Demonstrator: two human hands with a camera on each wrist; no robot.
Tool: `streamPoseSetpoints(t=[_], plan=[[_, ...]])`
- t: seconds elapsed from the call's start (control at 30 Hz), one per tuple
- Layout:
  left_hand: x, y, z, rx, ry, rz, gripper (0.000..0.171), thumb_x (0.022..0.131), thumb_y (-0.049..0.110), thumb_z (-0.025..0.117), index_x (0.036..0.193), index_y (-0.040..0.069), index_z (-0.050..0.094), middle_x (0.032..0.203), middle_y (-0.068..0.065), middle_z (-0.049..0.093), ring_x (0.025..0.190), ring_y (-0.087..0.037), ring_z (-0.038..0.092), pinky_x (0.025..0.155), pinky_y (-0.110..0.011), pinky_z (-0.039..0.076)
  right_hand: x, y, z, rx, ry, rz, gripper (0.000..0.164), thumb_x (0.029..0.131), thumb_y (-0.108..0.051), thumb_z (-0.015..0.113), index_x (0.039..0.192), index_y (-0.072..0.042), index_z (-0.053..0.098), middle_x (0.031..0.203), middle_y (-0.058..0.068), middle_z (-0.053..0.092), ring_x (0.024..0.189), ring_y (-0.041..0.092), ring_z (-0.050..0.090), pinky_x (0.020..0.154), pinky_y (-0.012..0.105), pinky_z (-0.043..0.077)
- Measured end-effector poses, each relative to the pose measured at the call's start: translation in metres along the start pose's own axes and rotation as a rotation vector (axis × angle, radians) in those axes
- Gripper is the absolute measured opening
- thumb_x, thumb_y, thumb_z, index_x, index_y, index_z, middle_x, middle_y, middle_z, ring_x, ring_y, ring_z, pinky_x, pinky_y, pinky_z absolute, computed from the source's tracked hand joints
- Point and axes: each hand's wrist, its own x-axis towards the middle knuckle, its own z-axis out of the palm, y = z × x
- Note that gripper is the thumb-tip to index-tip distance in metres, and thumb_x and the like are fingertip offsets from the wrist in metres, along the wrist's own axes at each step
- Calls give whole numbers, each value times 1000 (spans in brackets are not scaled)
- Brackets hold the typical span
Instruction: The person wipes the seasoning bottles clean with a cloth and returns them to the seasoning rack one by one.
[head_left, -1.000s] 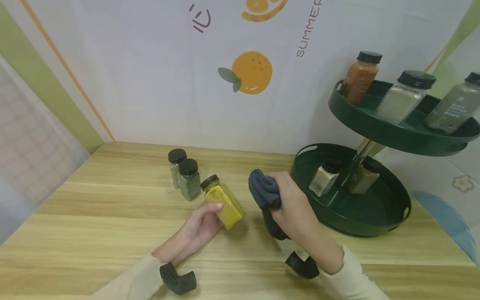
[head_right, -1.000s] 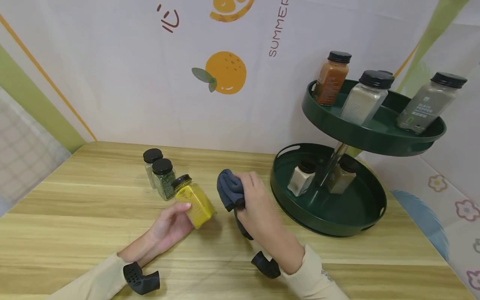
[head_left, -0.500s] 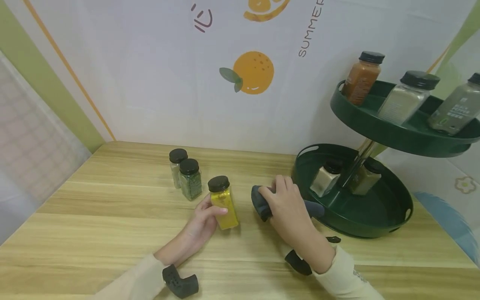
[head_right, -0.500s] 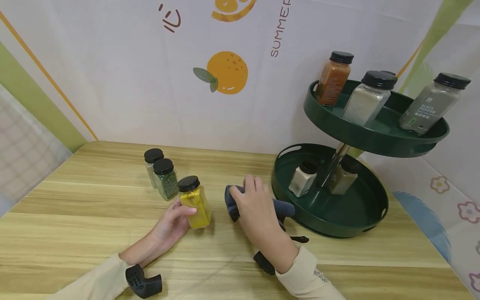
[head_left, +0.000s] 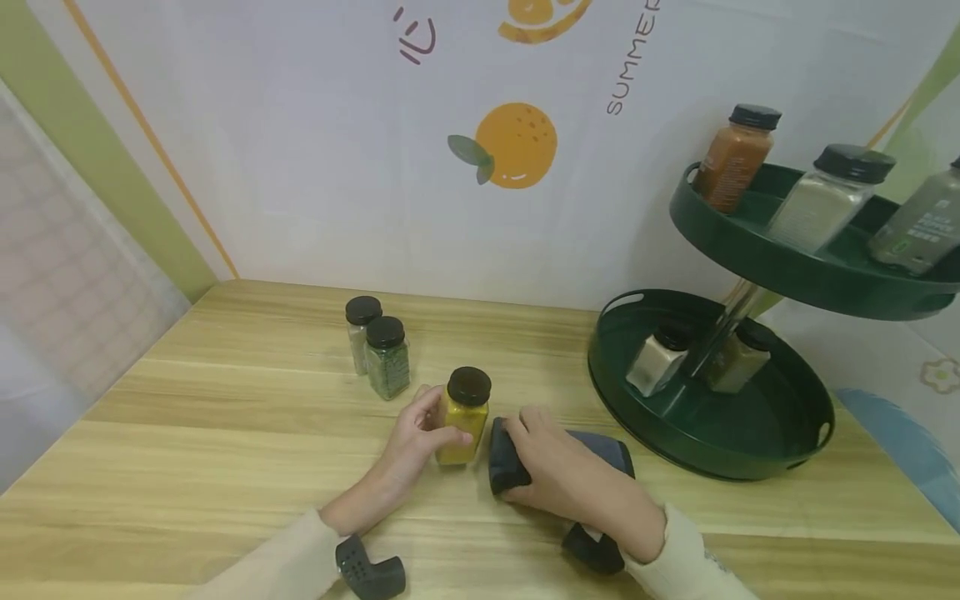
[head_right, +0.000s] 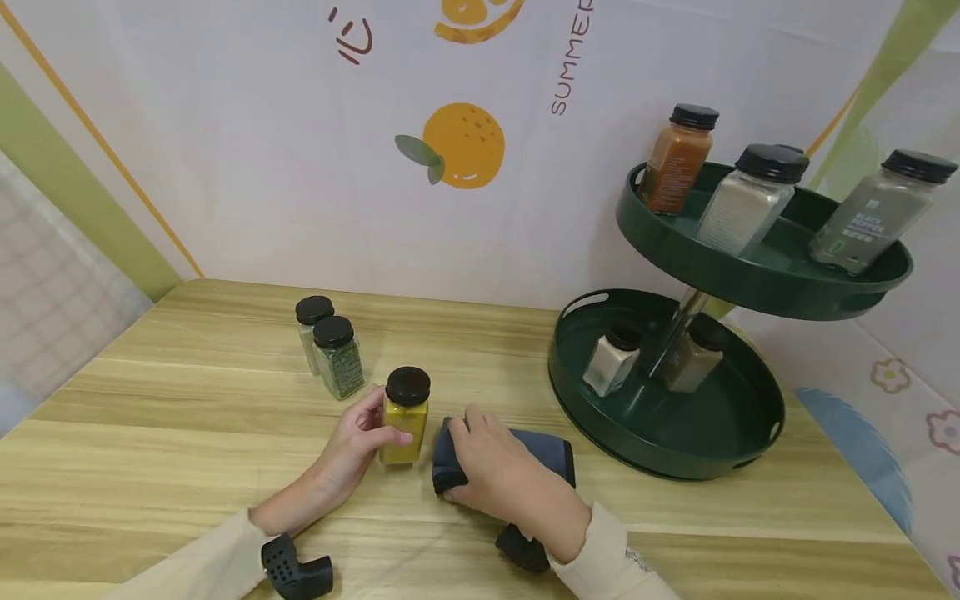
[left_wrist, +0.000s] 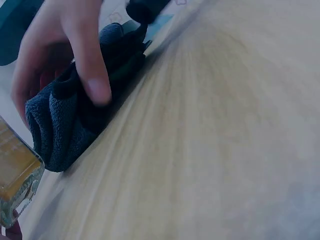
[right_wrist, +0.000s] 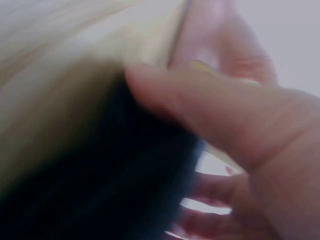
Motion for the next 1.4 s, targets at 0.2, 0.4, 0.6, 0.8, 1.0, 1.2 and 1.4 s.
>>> streamPoseSetpoints(t=[0.2,0.4,0.6,0.8,1.0,1.2,1.4], plan=[[-3,0,-1,77,3,60,52,63,7,66,115,9,62,90,-1,38,90,-17,38,87,-31,33,-5,0,-19,187,-172,64,71,79,-47,68,133,-5,47,111,6,50,96,16,53,81,34,48],[-5,-1,-2,58,-26,119,50,63,5,66,113,8,62,87,1,34,87,-15,36,86,-31,32,-6,2,-30,359,-101,59,58,88,-41,59,133,-7,46,109,4,58,92,15,57,78,33,50],[-6,-1,-3,-3,-96,120,52,66,8,63,117,13,62,92,4,43,95,-16,40,96,-37,30,-4,-4,-29,535,36,39,64,89,-41,58,140,-10,35,117,2,58,89,9,59,72,23,50],[-7,-2,-2,-47,-191,155,56,67,7,63,123,9,59,88,5,41,93,-13,39,96,-37,30,-1,-10,-25,672,125,11,61,88,-35,62,139,-13,36,123,3,56,92,12,63,70,20,51],[-8,-1,0,-41,-231,153,56,69,9,64,124,6,57,93,3,42,96,-16,40,95,-38,32,-2,-7,-26,699,144,-5,60,87,-32,64,137,-11,38,122,8,57,93,16,63,69,19,51],[-9,1,2,-65,-199,128,55,69,10,63,123,7,58,97,2,45,99,-17,40,95,-36,33,-6,3,-31,656,86,24,67,84,-37,65,137,-7,37,120,10,56,97,19,60,75,25,51],[-9,2,4,-112,-170,133,51,68,5,64,119,7,61,97,3,49,98,-14,43,94,-30,36,-11,25,-43,526,102,164,63,83,-34,68,135,-8,42,120,12,57,105,27,58,82,40,51]])
